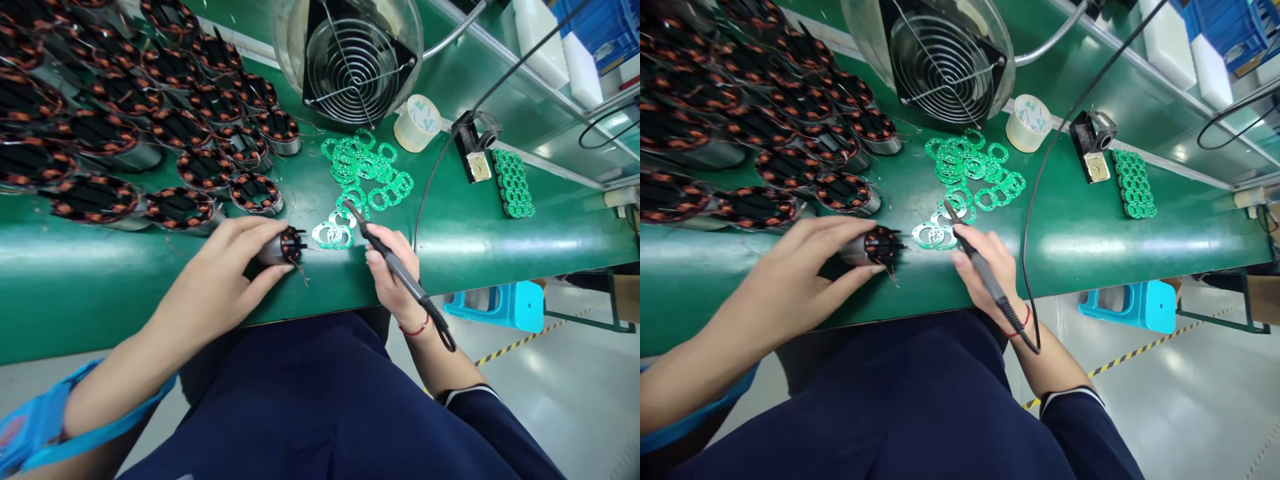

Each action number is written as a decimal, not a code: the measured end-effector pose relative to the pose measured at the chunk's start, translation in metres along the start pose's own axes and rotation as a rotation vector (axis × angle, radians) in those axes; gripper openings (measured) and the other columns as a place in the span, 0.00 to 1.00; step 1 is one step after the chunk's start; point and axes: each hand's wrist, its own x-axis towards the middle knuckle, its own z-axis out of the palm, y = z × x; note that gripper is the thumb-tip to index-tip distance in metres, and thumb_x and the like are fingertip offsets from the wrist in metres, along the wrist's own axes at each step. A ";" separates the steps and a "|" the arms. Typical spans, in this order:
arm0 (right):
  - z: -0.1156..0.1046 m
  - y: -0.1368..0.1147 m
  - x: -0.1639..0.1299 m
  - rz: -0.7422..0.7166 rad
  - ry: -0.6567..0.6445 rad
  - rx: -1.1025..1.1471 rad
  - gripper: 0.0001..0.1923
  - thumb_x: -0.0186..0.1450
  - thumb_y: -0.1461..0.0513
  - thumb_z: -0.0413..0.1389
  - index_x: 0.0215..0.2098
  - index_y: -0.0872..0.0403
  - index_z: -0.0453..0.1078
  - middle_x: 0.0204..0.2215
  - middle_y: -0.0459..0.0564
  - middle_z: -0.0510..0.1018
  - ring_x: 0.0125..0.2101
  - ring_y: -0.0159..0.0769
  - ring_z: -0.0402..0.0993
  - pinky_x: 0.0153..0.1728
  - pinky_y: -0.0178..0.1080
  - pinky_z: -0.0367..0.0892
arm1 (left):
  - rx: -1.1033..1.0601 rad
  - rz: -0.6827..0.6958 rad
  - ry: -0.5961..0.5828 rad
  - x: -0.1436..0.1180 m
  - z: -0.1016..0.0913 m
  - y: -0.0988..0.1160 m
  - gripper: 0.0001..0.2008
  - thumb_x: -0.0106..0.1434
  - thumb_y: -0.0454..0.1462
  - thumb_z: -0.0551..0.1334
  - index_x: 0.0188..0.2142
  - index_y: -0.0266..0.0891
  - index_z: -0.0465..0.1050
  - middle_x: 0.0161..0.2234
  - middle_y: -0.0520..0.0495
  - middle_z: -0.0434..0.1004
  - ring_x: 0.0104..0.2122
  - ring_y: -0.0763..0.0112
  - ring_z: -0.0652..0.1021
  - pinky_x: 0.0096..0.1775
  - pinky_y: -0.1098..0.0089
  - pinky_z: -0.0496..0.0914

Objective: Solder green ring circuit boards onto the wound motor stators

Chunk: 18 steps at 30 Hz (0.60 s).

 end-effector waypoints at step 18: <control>0.010 0.000 -0.010 0.457 0.010 0.552 0.19 0.65 0.45 0.66 0.41 0.49 0.76 0.23 0.40 0.83 0.17 0.26 0.77 0.21 0.29 0.73 | 0.175 0.040 0.097 0.006 0.014 0.009 0.20 0.74 0.34 0.60 0.63 0.31 0.71 0.58 0.24 0.74 0.57 0.42 0.78 0.55 0.48 0.77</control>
